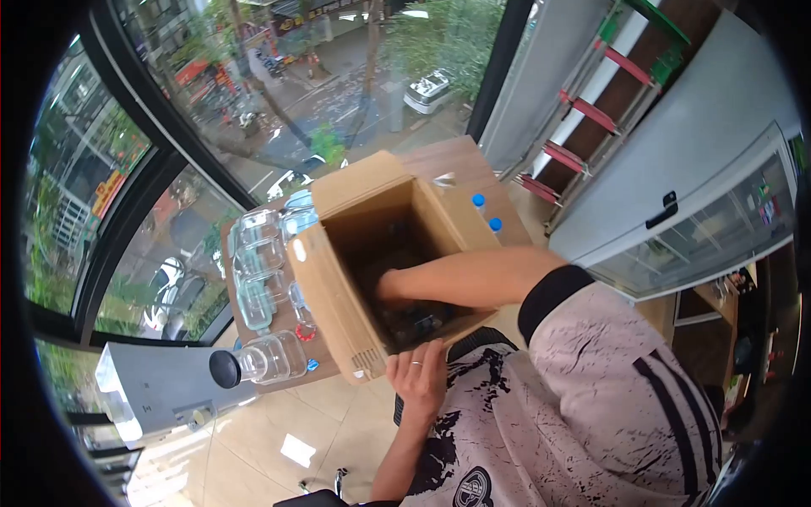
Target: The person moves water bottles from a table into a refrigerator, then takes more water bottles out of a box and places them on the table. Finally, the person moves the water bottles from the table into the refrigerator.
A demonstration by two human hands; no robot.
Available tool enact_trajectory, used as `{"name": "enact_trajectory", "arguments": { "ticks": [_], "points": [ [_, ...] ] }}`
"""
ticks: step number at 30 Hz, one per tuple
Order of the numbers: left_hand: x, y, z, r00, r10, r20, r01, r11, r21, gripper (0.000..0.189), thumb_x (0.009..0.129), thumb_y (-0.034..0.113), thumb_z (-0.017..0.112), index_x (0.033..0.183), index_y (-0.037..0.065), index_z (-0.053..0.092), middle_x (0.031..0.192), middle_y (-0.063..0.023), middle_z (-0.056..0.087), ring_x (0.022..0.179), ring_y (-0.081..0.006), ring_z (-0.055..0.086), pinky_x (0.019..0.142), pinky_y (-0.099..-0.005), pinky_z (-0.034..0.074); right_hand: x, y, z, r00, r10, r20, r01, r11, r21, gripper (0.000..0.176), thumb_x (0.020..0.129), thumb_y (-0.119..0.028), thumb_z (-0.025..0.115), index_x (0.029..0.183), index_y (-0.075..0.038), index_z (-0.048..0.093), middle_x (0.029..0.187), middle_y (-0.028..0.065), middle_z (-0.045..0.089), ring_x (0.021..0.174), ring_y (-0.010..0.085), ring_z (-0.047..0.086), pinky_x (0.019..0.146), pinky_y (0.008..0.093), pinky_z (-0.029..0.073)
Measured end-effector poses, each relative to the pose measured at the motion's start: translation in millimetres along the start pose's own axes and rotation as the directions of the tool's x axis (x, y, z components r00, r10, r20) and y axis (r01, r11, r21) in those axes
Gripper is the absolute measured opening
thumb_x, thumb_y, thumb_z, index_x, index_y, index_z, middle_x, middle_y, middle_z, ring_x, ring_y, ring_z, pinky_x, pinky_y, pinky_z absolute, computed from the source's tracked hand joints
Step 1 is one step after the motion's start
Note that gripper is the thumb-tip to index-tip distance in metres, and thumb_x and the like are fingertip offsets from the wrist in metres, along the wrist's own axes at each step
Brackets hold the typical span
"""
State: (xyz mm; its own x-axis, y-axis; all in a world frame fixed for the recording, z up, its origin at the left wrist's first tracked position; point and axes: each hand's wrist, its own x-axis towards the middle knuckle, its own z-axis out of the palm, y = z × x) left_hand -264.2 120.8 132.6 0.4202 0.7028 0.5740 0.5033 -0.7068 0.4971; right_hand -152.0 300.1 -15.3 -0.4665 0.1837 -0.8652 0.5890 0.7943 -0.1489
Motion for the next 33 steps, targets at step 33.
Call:
{"name": "enact_trajectory", "arguments": {
  "ticks": [33],
  "points": [
    [39, -280, 220, -0.135, -0.369, 0.919, -0.063, 0.929, 0.364, 0.036, 0.080, 0.022, 0.066, 0.113, 0.006, 0.063, 0.114, -0.0125, 0.063, 0.097, -0.0221, 0.060, 0.087, -0.0350, 0.047, -186, 28, 256, -0.080, 0.839, -0.538, 0.204, 0.542, 0.815, 0.028, 0.074, -0.014, 0.073, 0.096, -0.003, 0.058, 0.084, 0.0152, 0.061, 0.074, 0.0319, 0.061, 0.065, 0.0409, 0.048]
  ]
}}
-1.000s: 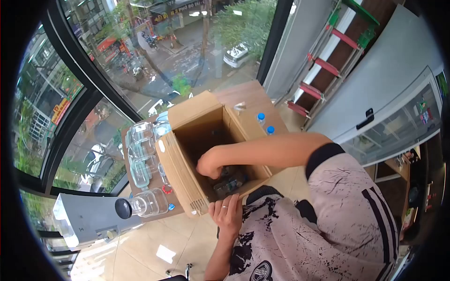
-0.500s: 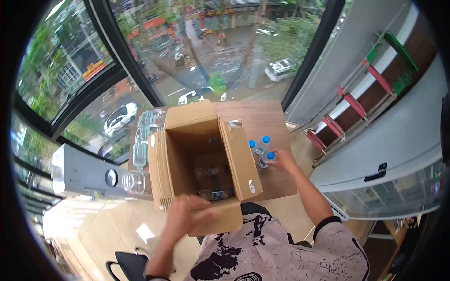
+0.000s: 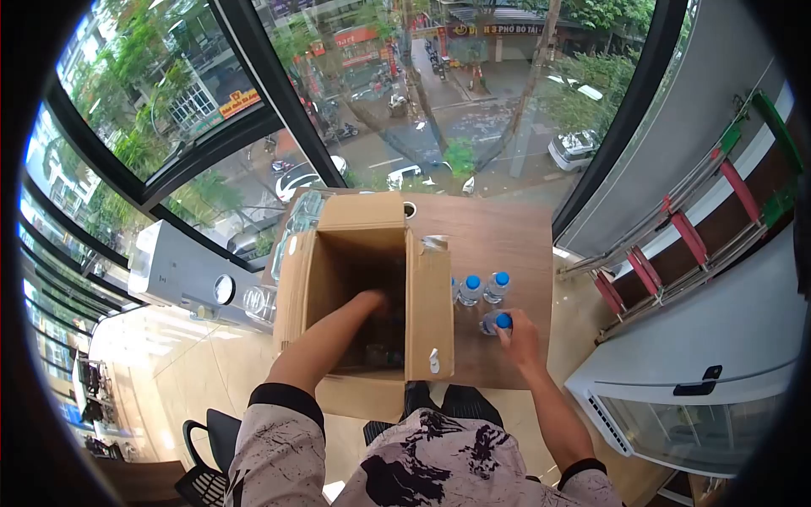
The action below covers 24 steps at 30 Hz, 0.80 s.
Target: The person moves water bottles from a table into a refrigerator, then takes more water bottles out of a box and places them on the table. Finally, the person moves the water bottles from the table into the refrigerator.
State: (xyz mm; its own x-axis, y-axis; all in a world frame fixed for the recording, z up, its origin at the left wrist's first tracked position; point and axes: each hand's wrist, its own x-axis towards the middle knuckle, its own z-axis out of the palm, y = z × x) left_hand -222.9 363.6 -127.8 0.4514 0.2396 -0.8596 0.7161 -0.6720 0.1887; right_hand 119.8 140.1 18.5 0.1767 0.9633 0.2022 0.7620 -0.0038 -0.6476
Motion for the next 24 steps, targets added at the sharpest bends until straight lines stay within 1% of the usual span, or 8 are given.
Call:
{"name": "enact_trajectory", "arguments": {
  "ticks": [2, 6, 8, 12, 17, 19, 21, 24],
  "points": [
    [-5, 14, -1, 1.000, 0.010, 0.026, -0.008, 0.996, -0.087, 0.037, 0.079, 0.022, 0.067, 0.113, 0.006, 0.063, 0.113, -0.0125, 0.063, 0.097, -0.0219, 0.060, 0.087, -0.0348, 0.047, -9, -25, -29, 0.995, 0.094, -0.014, -0.090, 0.982, 0.165, 0.027, 0.074, -0.013, 0.073, 0.095, -0.003, 0.058, 0.082, 0.0140, 0.061, 0.066, 0.0267, 0.060, 0.060, 0.0352, 0.048],
    [-10, 17, 4, 0.998, 0.030, 0.053, -0.021, 0.987, -0.160, 0.038, 0.078, 0.020, 0.068, 0.113, 0.005, 0.062, 0.112, -0.0124, 0.063, 0.096, -0.0216, 0.061, 0.087, -0.0346, 0.047, -11, -54, -78, 0.989, 0.147, 0.015, -0.147, 0.970, 0.193, 0.028, 0.073, -0.013, 0.074, 0.093, -0.002, 0.058, 0.080, 0.0132, 0.061, 0.063, 0.0229, 0.059, 0.058, 0.0311, 0.047],
    [-14, 17, 11, 0.997, 0.040, 0.062, -0.028, 0.982, -0.186, 0.039, 0.077, 0.020, 0.069, 0.113, 0.005, 0.062, 0.112, -0.0123, 0.063, 0.096, -0.0214, 0.061, 0.087, -0.0344, 0.047, -9, -72, -102, 1.000, 0.005, -0.023, 0.000, 0.977, 0.211, 0.027, 0.074, -0.014, 0.073, 0.093, -0.003, 0.057, 0.077, 0.0115, 0.060, 0.062, 0.0229, 0.059, 0.057, 0.0321, 0.047],
    [-23, 18, 25, 0.996, 0.069, 0.062, -0.054, 0.975, -0.214, 0.041, 0.075, 0.018, 0.071, 0.113, 0.004, 0.061, 0.111, -0.0123, 0.063, 0.095, -0.0211, 0.061, 0.086, -0.0341, 0.047, 4, -109, -142, 0.995, -0.066, -0.077, 0.080, 0.977, 0.197, 0.028, 0.073, -0.014, 0.075, 0.091, -0.002, 0.058, 0.076, 0.0120, 0.061, 0.064, 0.0226, 0.060, 0.058, 0.0315, 0.049],
    [-25, 33, 23, 0.992, 0.117, 0.050, -0.105, 0.972, -0.209, 0.043, 0.073, 0.017, 0.073, 0.113, 0.004, 0.061, 0.110, -0.0122, 0.063, 0.094, -0.0207, 0.061, 0.086, -0.0338, 0.048, 22, -147, -168, 0.909, -0.295, -0.295, 0.358, 0.915, 0.186, 0.032, 0.071, -0.015, 0.077, 0.093, 0.000, 0.059, 0.080, 0.0133, 0.063, 0.069, 0.0224, 0.063, 0.063, 0.0286, 0.050],
    [-25, 35, 17, 0.990, 0.137, 0.035, -0.127, 0.968, -0.216, 0.044, 0.073, 0.016, 0.074, 0.113, 0.003, 0.060, 0.109, -0.0121, 0.063, 0.094, -0.0206, 0.061, 0.086, -0.0336, 0.048, 28, -163, -172, 0.902, -0.303, -0.308, 0.376, 0.901, 0.217, 0.032, 0.072, -0.015, 0.076, 0.095, 0.000, 0.058, 0.083, 0.0111, 0.063, 0.070, 0.0190, 0.062, 0.063, 0.0272, 0.050],
    [-31, 36, -2, 0.985, 0.175, -0.009, -0.172, 0.955, -0.240, 0.045, 0.072, 0.015, 0.075, 0.113, 0.003, 0.060, 0.109, -0.0121, 0.064, 0.093, -0.0204, 0.061, 0.086, -0.0335, 0.048, 38, -186, -174, 0.904, -0.261, -0.338, 0.393, 0.817, 0.421, 0.032, 0.075, -0.015, 0.075, 0.097, 0.000, 0.057, 0.082, 0.0075, 0.062, 0.071, 0.0135, 0.061, 0.064, 0.0259, 0.050],
    [-82, 42, -55, 0.942, 0.287, -0.174, -0.335, 0.843, -0.422, 0.047, 0.071, 0.014, 0.076, 0.113, 0.003, 0.060, 0.108, -0.0120, 0.064, 0.093, -0.0202, 0.061, 0.085, -0.0333, 0.048, 57, -214, -164, 0.951, -0.230, -0.206, 0.308, 0.766, 0.564, 0.029, 0.080, -0.014, 0.071, 0.099, 0.001, 0.056, 0.082, 0.0038, 0.058, 0.074, 0.0075, 0.057, 0.065, 0.0219, 0.049]
  ]
}}
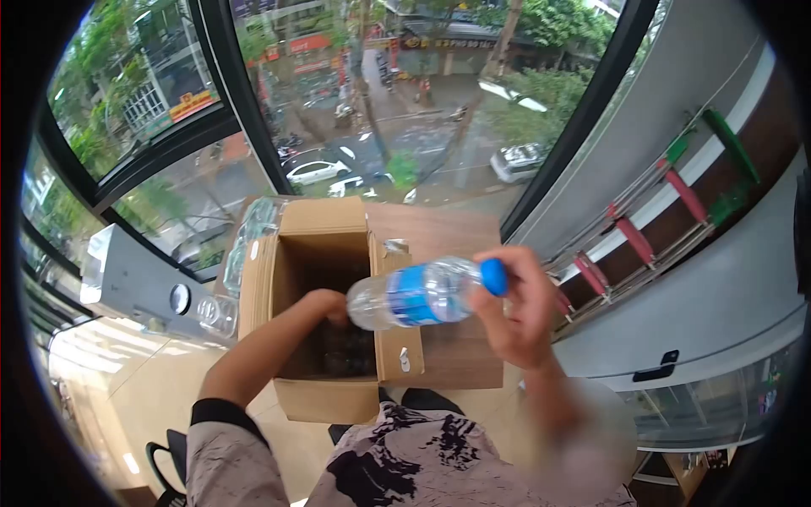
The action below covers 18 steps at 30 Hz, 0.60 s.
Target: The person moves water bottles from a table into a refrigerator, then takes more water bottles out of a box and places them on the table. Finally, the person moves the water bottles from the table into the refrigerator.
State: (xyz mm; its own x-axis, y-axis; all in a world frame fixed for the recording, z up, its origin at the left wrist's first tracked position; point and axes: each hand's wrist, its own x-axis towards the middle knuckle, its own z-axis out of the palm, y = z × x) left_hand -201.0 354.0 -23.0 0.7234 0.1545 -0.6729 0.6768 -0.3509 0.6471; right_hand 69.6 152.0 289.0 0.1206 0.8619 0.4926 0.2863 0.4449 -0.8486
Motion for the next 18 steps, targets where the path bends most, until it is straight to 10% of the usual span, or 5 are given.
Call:
{"name": "enact_trajectory", "arguments": {
  "ticks": [6, 8, 9, 13, 18],
  "points": [
    [-205, 169, -30, 0.698, 0.563, -0.443, -0.595, 0.800, 0.079, 0.061, 0.070, 0.014, 0.078, 0.124, 0.004, 0.052, 0.111, -0.0096, 0.061, 0.091, -0.0194, 0.062, 0.081, -0.0325, 0.052, 23, 25, 68, 0.971, 0.200, 0.133, -0.232, 0.924, 0.305, 0.022, 0.088, -0.013, 0.062, 0.102, 0.001, 0.052, 0.087, 0.0021, 0.056, 0.077, 0.0047, 0.054, 0.065, 0.0203, 0.050],
    [-230, 170, -17, 0.708, 0.441, -0.552, -0.703, 0.366, -0.610, 0.071, 0.074, 0.017, 0.077, 0.134, 0.003, 0.041, 0.113, -0.0098, 0.059, 0.098, -0.0179, 0.060, 0.083, -0.0328, 0.052, 30, 35, 81, 0.945, 0.258, 0.201, -0.314, 0.890, 0.331, 0.020, 0.091, -0.012, 0.058, 0.105, 0.000, 0.050, 0.089, 0.0030, 0.055, 0.082, 0.0056, 0.055, 0.069, 0.0225, 0.052],
    [-230, 166, -12, 0.677, 0.438, -0.591, -0.732, 0.324, -0.599, 0.071, 0.074, 0.017, 0.077, 0.134, 0.003, 0.041, 0.113, -0.0098, 0.059, 0.098, -0.0179, 0.060, 0.083, -0.0328, 0.052, 32, 41, 85, 0.935, 0.254, 0.246, -0.322, 0.899, 0.297, 0.020, 0.091, -0.012, 0.058, 0.105, 0.000, 0.050, 0.089, 0.0030, 0.055, 0.082, 0.0056, 0.055, 0.069, 0.0225, 0.052],
    [-233, 151, 0, 0.672, 0.072, -0.737, -0.685, 0.438, -0.582, 0.069, 0.072, 0.010, 0.078, 0.132, 0.003, 0.044, 0.109, -0.0080, 0.060, 0.086, -0.0145, 0.061, 0.074, -0.0298, 0.055, 60, 71, 87, 0.840, 0.337, 0.426, -0.455, 0.864, 0.215, 0.027, 0.088, -0.014, 0.062, 0.109, -0.003, 0.048, 0.093, 0.0049, 0.057, 0.085, 0.0100, 0.057, 0.078, 0.0266, 0.051],
    [-234, 138, 3, 0.480, 0.186, -0.858, -0.698, 0.674, -0.244, 0.058, 0.070, 0.009, 0.078, 0.123, 0.002, 0.053, 0.103, -0.0063, 0.063, 0.089, -0.0124, 0.062, 0.080, -0.0267, 0.052, 104, 45, 117, 0.578, 0.277, 0.767, 0.087, 0.915, -0.395, 0.059, 0.067, -0.029, 0.080, 0.111, -0.002, 0.051, 0.100, 0.0105, 0.063, 0.093, 0.0199, 0.061, 0.081, 0.0333, 0.048]
  ]
}}
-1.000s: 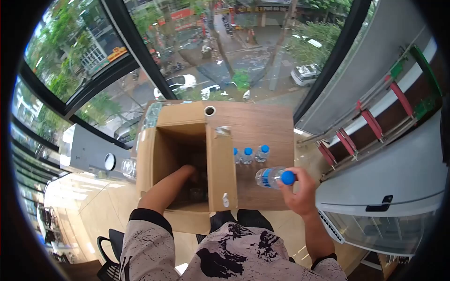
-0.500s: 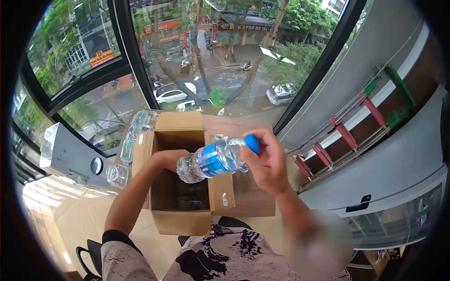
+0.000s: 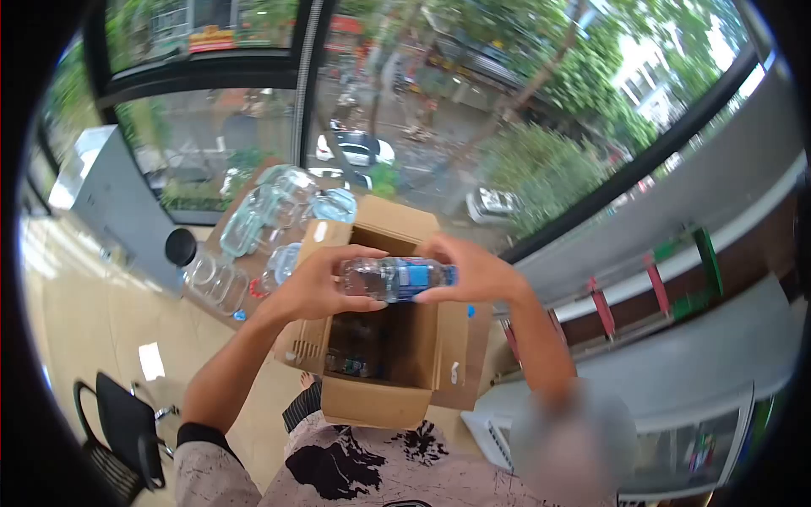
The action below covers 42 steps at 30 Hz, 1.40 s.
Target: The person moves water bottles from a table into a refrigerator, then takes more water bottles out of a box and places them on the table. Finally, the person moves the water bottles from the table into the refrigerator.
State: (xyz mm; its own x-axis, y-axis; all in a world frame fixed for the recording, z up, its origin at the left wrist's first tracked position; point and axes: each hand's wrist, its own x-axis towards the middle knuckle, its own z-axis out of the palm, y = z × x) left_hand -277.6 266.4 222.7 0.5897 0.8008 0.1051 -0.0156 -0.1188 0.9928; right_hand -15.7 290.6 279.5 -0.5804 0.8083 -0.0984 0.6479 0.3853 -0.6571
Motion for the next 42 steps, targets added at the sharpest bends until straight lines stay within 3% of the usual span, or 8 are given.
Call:
{"name": "enact_trajectory", "arguments": {
  "ticks": [5, 6, 12, 17, 25, 28, 35, 42],
  "points": [
    [6, -27, -7, 0.993, 0.115, -0.018, -0.115, 0.993, 0.039, 0.053, 0.064, 0.006, 0.079, 0.113, 0.003, 0.060, 0.100, -0.0078, 0.065, 0.088, -0.0136, 0.062, 0.081, -0.0287, 0.050, 59, -6, 24, 0.833, -0.256, 0.490, 0.276, 0.961, 0.033, 0.068, 0.066, -0.034, 0.081, 0.118, -0.002, 0.050, 0.105, 0.0124, 0.062, 0.097, 0.0202, 0.060, 0.086, 0.0319, 0.046],
    [2, -21, -7, 0.996, 0.091, -0.015, -0.089, 0.990, 0.109, 0.055, 0.064, 0.004, 0.078, 0.115, 0.004, 0.059, 0.103, -0.0077, 0.064, 0.091, -0.0142, 0.062, 0.083, -0.0300, 0.050, 69, -17, 18, 0.741, -0.057, 0.669, 0.049, 0.998, 0.031, 0.069, 0.065, -0.033, 0.082, 0.119, -0.003, 0.052, 0.101, 0.0091, 0.063, 0.096, 0.0163, 0.059, 0.086, 0.0294, 0.045],
    [9, -27, -9, 0.986, 0.153, 0.068, -0.165, 0.960, 0.226, 0.057, 0.062, 0.002, 0.077, 0.116, 0.008, 0.061, 0.105, -0.0101, 0.063, 0.100, -0.0226, 0.060, 0.089, -0.0343, 0.047, 80, 23, 34, 0.580, 0.013, 0.814, -0.218, 0.966, 0.140, 0.054, 0.064, -0.022, 0.081, 0.109, -0.003, 0.058, 0.093, 0.0059, 0.065, 0.085, 0.0146, 0.060, 0.078, 0.0288, 0.048],
    [-3, -21, -11, 0.974, 0.206, -0.095, -0.175, 0.948, 0.265, 0.081, 0.060, 0.005, 0.079, 0.133, 0.011, 0.045, 0.128, -0.0146, 0.049, 0.119, -0.0296, 0.048, 0.097, -0.0377, 0.042, 79, 52, 65, 0.737, -0.115, 0.666, -0.110, 0.952, 0.286, 0.055, 0.058, -0.015, 0.083, 0.106, -0.003, 0.059, 0.093, 0.0067, 0.065, 0.085, 0.0172, 0.060, 0.078, 0.0310, 0.049],
    [-70, -33, 35, 0.898, 0.119, -0.424, 0.147, 0.827, 0.542, 0.086, 0.071, 0.014, 0.075, 0.141, -0.001, 0.026, 0.138, -0.0290, 0.031, 0.129, -0.0454, 0.029, 0.105, -0.0515, 0.027, 99, 63, 126, 0.674, 0.476, 0.564, -0.297, 0.875, -0.384, 0.043, 0.053, -0.027, 0.080, 0.087, -0.004, 0.069, 0.086, 0.0162, 0.068, 0.077, 0.0263, 0.065, 0.068, 0.0403, 0.052],
    [-83, -38, 54, 0.917, 0.046, -0.397, 0.230, 0.753, 0.617, 0.079, 0.078, 0.015, 0.068, 0.141, -0.004, 0.023, 0.143, -0.0309, 0.023, 0.134, -0.0460, 0.020, 0.106, -0.0569, 0.021, 127, 114, 189, 0.299, 0.644, 0.704, 0.018, 0.734, -0.679, 0.057, 0.053, -0.031, 0.082, 0.101, -0.006, 0.068, 0.100, 0.0145, 0.067, 0.091, 0.0282, 0.064, 0.076, 0.0425, 0.051],
    [-87, -43, 60, 0.911, 0.014, -0.411, 0.249, 0.776, 0.579, 0.067, 0.082, 0.003, 0.059, 0.140, -0.005, 0.026, 0.145, -0.0302, 0.021, 0.136, -0.0429, 0.019, 0.107, -0.0553, 0.020, 116, 233, 298, 0.781, 0.570, 0.256, -0.497, 0.815, -0.298, 0.060, 0.053, -0.035, 0.082, 0.104, -0.007, 0.067, 0.105, 0.0142, 0.066, 0.095, 0.0285, 0.063, 0.081, 0.0432, 0.050],
    [-85, -43, 67, 0.901, 0.018, -0.433, 0.226, 0.832, 0.506, 0.062, 0.081, -0.005, 0.052, 0.138, -0.008, 0.028, 0.142, -0.0304, 0.027, 0.134, -0.0425, 0.026, 0.108, -0.0431, 0.026, 111, 254, 324, 0.838, 0.529, 0.138, -0.518, 0.849, -0.106, 0.062, 0.054, -0.038, 0.082, 0.107, -0.009, 0.067, 0.109, 0.0140, 0.065, 0.098, 0.0288, 0.062, 0.084, 0.0436, 0.049]
  ]
}}
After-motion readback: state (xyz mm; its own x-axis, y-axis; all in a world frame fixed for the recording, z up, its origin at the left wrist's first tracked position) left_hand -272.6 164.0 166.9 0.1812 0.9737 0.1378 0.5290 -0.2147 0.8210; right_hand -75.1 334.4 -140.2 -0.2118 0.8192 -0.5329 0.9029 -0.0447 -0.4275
